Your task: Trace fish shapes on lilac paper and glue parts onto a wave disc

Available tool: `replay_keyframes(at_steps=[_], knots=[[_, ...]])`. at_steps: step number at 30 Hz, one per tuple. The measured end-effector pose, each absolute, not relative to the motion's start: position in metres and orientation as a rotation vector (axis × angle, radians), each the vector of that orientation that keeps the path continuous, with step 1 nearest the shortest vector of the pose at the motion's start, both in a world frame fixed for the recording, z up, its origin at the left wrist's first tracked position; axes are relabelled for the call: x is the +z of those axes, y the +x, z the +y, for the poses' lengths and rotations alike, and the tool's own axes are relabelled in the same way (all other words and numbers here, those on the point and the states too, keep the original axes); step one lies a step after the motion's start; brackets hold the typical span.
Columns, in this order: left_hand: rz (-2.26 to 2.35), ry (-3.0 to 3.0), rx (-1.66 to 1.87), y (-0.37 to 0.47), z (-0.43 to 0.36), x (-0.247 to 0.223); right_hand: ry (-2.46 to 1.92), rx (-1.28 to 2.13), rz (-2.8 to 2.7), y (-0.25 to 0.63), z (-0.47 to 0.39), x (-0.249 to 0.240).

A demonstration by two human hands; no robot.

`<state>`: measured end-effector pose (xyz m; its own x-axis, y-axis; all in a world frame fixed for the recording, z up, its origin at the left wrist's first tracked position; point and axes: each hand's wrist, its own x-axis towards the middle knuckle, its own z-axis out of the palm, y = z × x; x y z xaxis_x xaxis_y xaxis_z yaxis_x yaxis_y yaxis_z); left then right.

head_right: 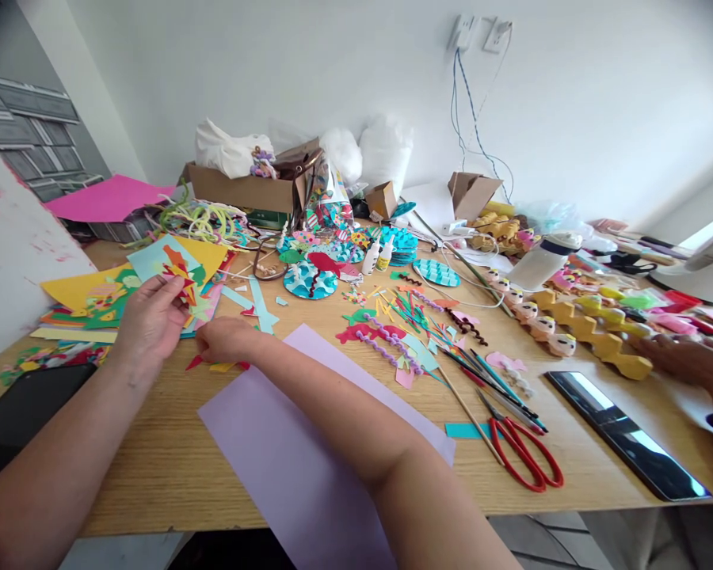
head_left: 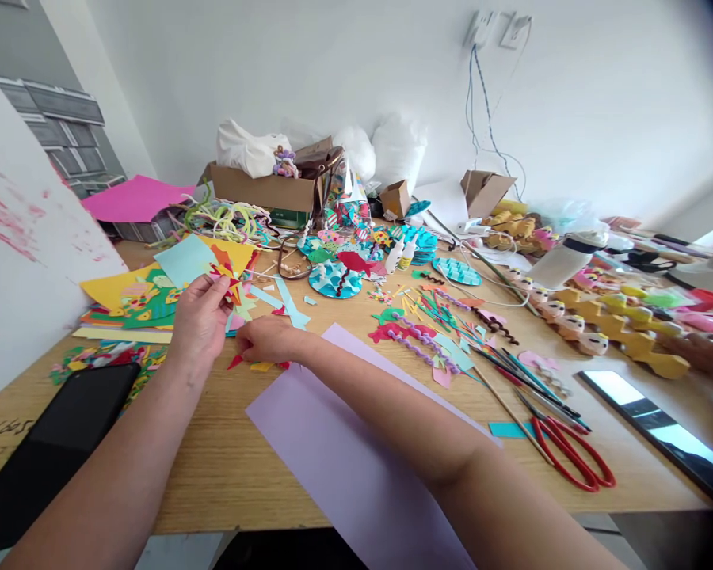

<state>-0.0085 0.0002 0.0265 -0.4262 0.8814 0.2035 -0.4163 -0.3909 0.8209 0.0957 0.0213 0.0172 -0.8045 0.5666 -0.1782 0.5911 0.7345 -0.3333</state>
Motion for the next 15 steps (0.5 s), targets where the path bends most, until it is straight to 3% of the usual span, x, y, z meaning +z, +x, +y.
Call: replay_keyframes(at_steps=[11,15], knots=[[0.849,0.796,1.932,-0.011,0.001,0.026,1.213,-1.224,2.731,0.158,0.031,0.030],[0.861,0.809,1.899,-0.007,0.000,0.025,1.190,-1.119,2.701,0.154,0.024,0.026]])
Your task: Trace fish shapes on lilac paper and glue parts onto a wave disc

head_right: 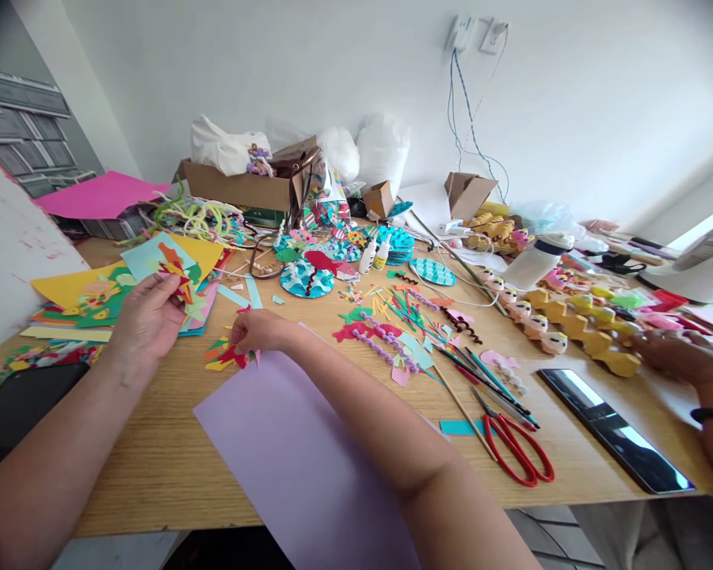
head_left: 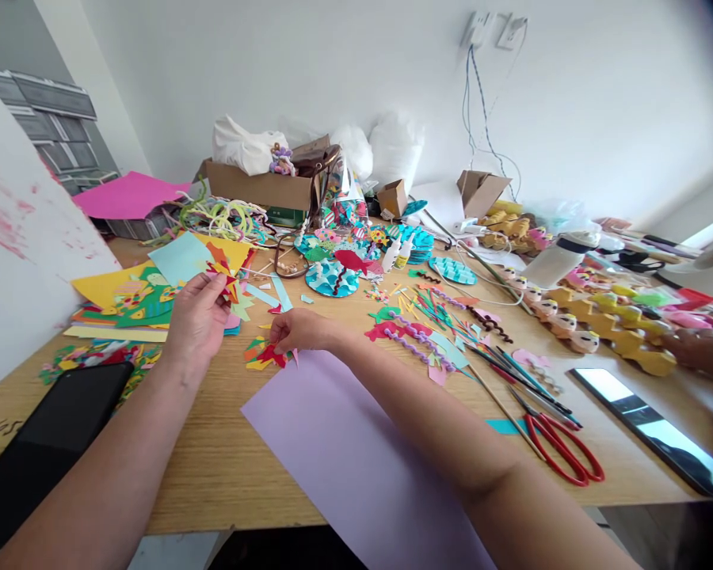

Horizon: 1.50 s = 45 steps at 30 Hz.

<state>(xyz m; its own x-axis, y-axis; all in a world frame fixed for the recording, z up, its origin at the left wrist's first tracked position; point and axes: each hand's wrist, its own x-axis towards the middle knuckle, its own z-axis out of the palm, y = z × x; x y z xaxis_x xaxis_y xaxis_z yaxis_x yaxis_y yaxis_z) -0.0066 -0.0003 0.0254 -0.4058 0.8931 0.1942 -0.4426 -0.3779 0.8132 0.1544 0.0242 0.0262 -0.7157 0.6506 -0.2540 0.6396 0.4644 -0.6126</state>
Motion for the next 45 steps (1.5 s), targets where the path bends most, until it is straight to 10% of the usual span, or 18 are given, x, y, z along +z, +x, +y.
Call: replay_keyframes(at_steps=[7,29,45], knots=[[0.877,0.831,1.864,-0.007,0.001,0.021,-1.313,0.653,-2.893,0.136,0.023,0.019],[0.937,0.847,1.855,-0.007,0.004,0.016,-1.359,0.688,-2.929,0.137,0.023,0.029],[1.046,0.865,1.800,-0.004,0.002,0.012,-0.983,1.681,-1.716,0.173,0.030,0.028]])
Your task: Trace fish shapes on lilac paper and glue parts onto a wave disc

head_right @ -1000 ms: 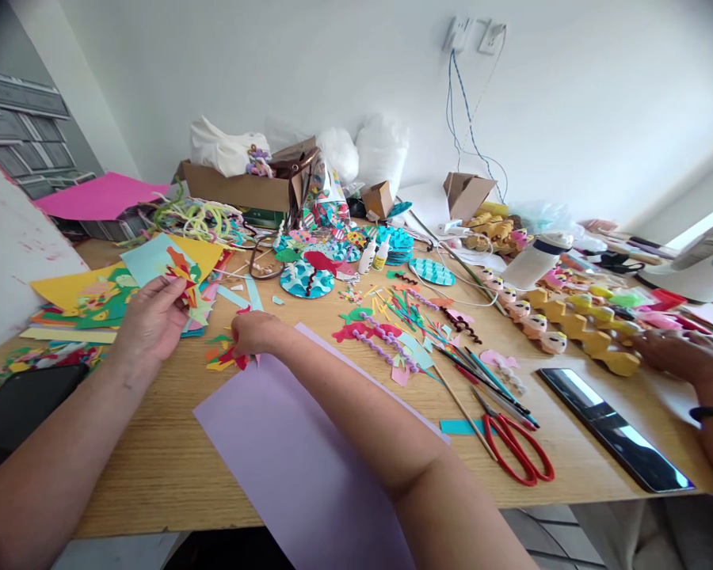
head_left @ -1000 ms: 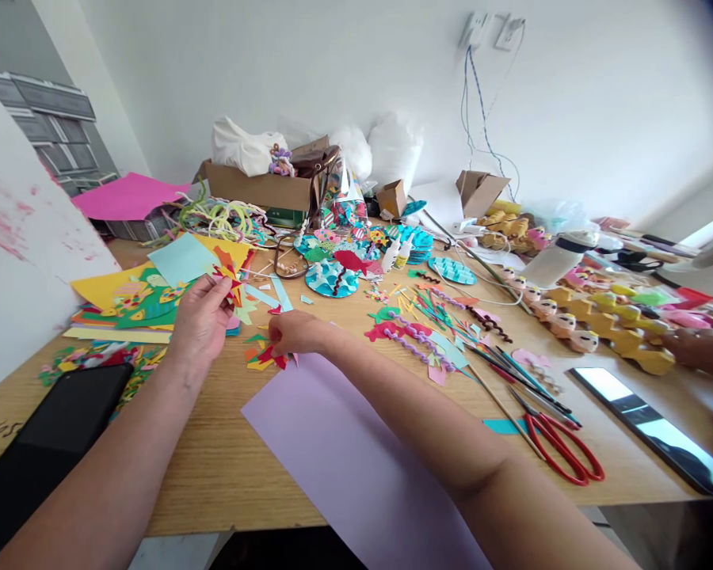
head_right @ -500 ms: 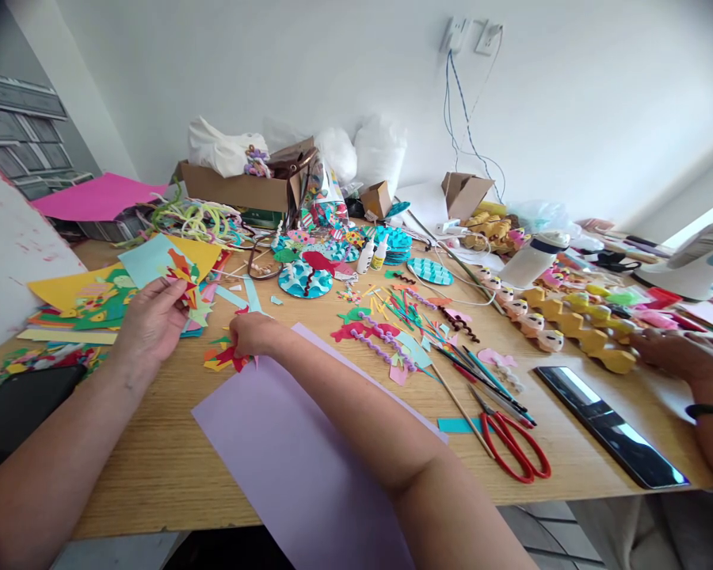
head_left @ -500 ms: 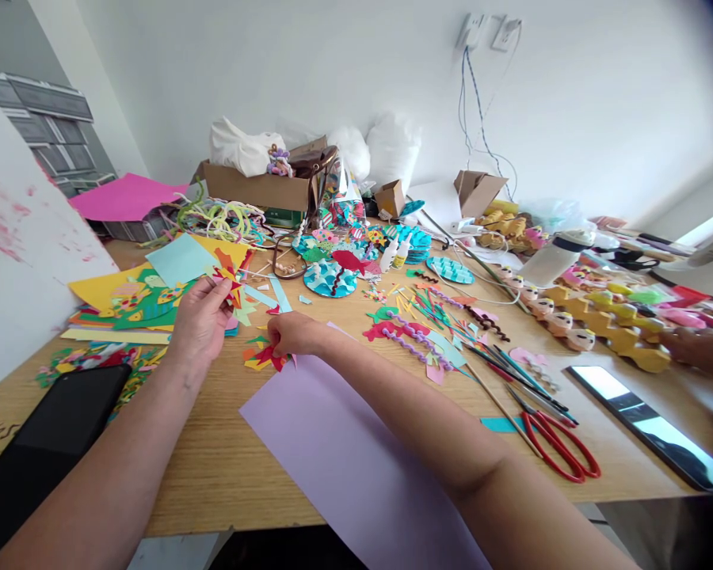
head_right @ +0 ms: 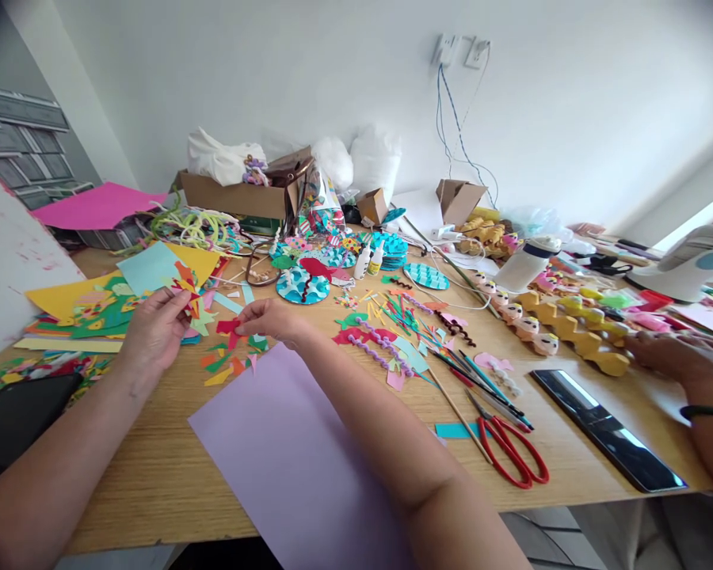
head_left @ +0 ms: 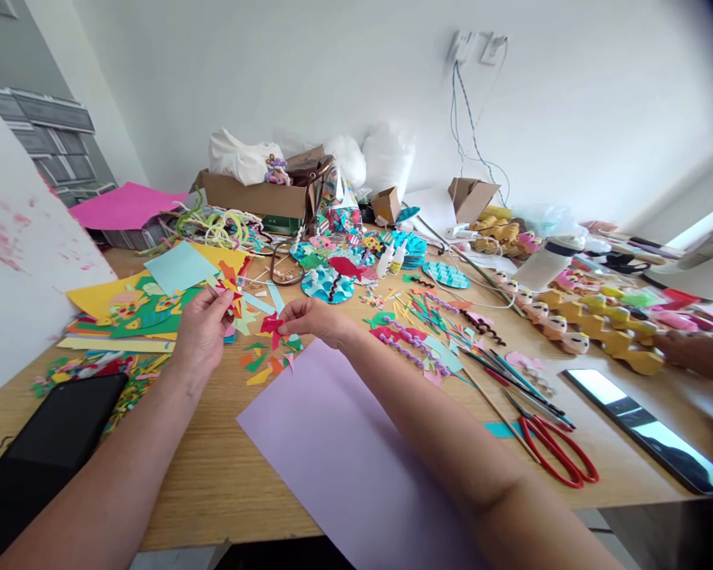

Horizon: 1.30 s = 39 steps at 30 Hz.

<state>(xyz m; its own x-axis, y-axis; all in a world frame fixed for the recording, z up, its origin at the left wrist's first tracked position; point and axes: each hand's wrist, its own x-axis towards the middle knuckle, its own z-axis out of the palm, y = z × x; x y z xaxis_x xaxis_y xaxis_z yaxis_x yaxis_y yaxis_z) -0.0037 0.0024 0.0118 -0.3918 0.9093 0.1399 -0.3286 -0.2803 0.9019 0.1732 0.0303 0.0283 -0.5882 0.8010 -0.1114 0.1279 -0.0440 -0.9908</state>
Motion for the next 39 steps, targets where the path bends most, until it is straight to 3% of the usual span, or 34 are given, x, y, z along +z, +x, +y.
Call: replay_keyframes(at_steps=[6,18,27,39], knots=[[1.049,0.889,1.752,0.012,-0.002,0.009,-0.801,1.675,-1.434,0.152,0.025,0.038],[0.897,0.777,1.628,0.015,-0.004,0.005,-0.974,1.360,-1.601,0.130,0.041,0.022],[0.791,0.695,1.525,0.016,-0.009,0.015,-0.996,1.411,-1.550,0.132,0.044,0.028],[0.860,0.752,1.588,0.013,-0.005,0.007,-1.048,1.016,-1.806,0.133,0.041,0.025]])
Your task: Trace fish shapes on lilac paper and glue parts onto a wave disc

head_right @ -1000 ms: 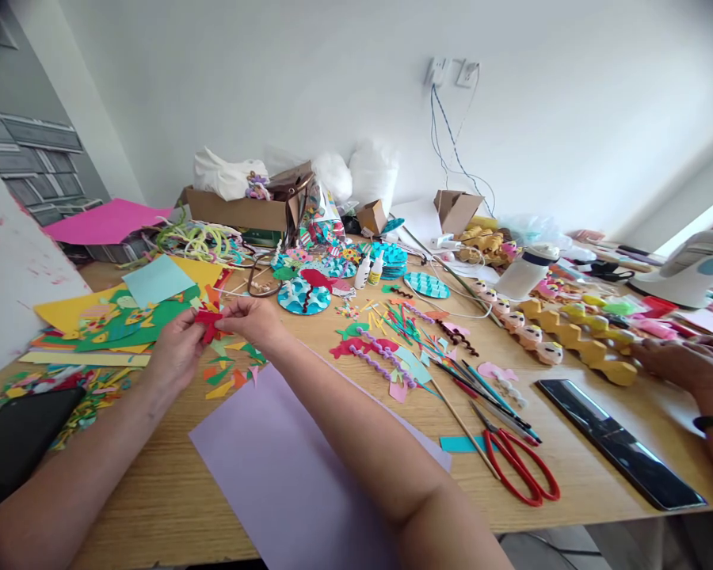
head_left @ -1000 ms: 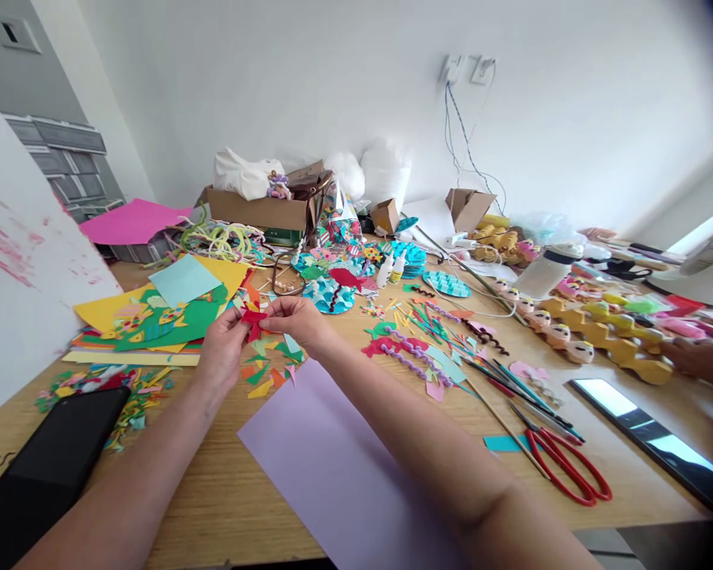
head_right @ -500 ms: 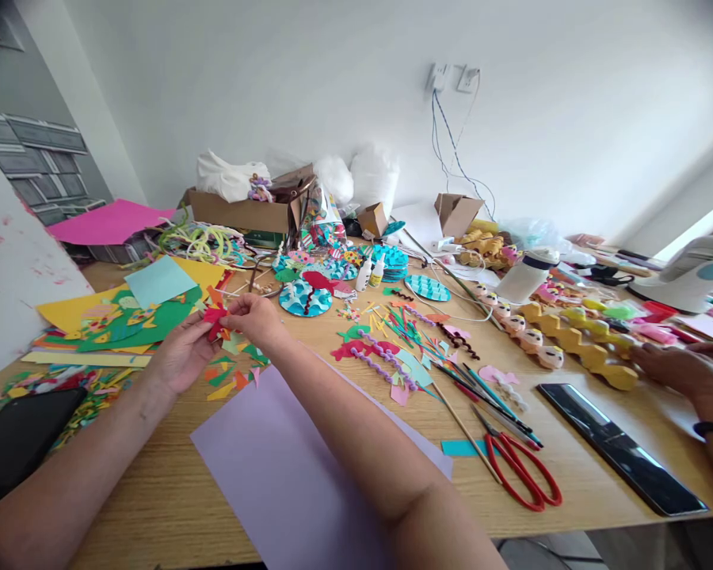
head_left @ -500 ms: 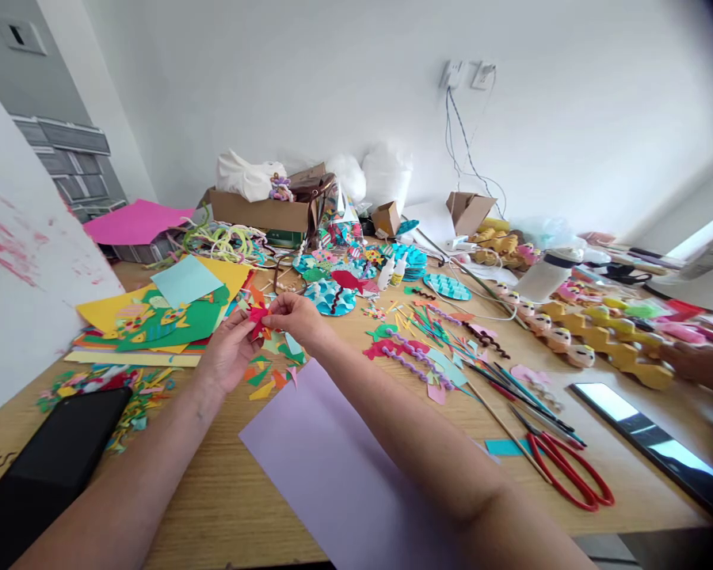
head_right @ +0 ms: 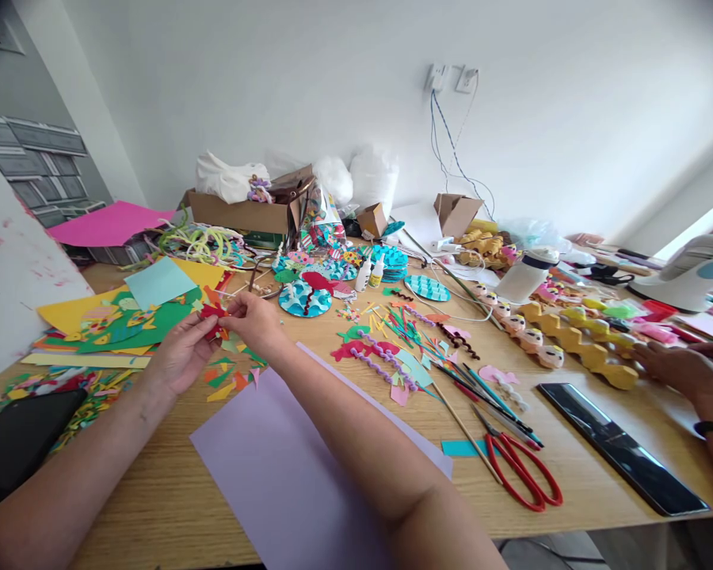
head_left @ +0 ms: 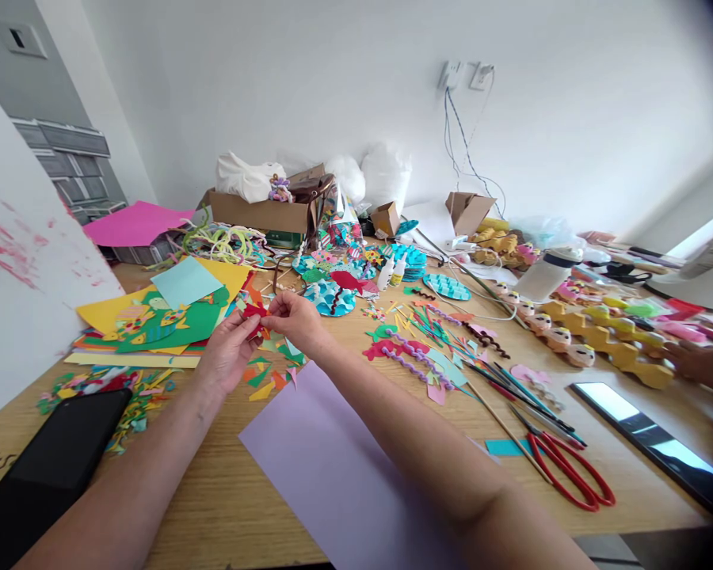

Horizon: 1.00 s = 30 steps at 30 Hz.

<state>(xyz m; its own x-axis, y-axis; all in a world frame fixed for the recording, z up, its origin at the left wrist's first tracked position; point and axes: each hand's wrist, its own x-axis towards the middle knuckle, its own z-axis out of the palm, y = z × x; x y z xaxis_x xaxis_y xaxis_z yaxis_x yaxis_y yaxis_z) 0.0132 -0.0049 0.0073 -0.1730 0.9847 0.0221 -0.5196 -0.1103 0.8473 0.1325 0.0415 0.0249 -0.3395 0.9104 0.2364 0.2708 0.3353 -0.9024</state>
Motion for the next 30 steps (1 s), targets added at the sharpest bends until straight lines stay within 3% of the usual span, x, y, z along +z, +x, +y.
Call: replay_keyframes(at_steps=[5,19,26,30], knots=[[0.885,0.743,1.629,0.014,-0.002,0.005,-1.036,1.136,-1.767,0.137,0.039,0.029],[0.986,0.797,1.692,0.016,-0.003,0.010,-1.122,0.964,-1.841,0.142,0.042,0.026],[1.034,0.820,1.796,0.008,-0.001,0.016,-1.177,0.865,-2.505,0.144,0.028,0.019],[1.036,0.845,1.797,0.005,-0.001,0.014,-1.153,0.583,-2.900,0.130,0.017,0.021]])
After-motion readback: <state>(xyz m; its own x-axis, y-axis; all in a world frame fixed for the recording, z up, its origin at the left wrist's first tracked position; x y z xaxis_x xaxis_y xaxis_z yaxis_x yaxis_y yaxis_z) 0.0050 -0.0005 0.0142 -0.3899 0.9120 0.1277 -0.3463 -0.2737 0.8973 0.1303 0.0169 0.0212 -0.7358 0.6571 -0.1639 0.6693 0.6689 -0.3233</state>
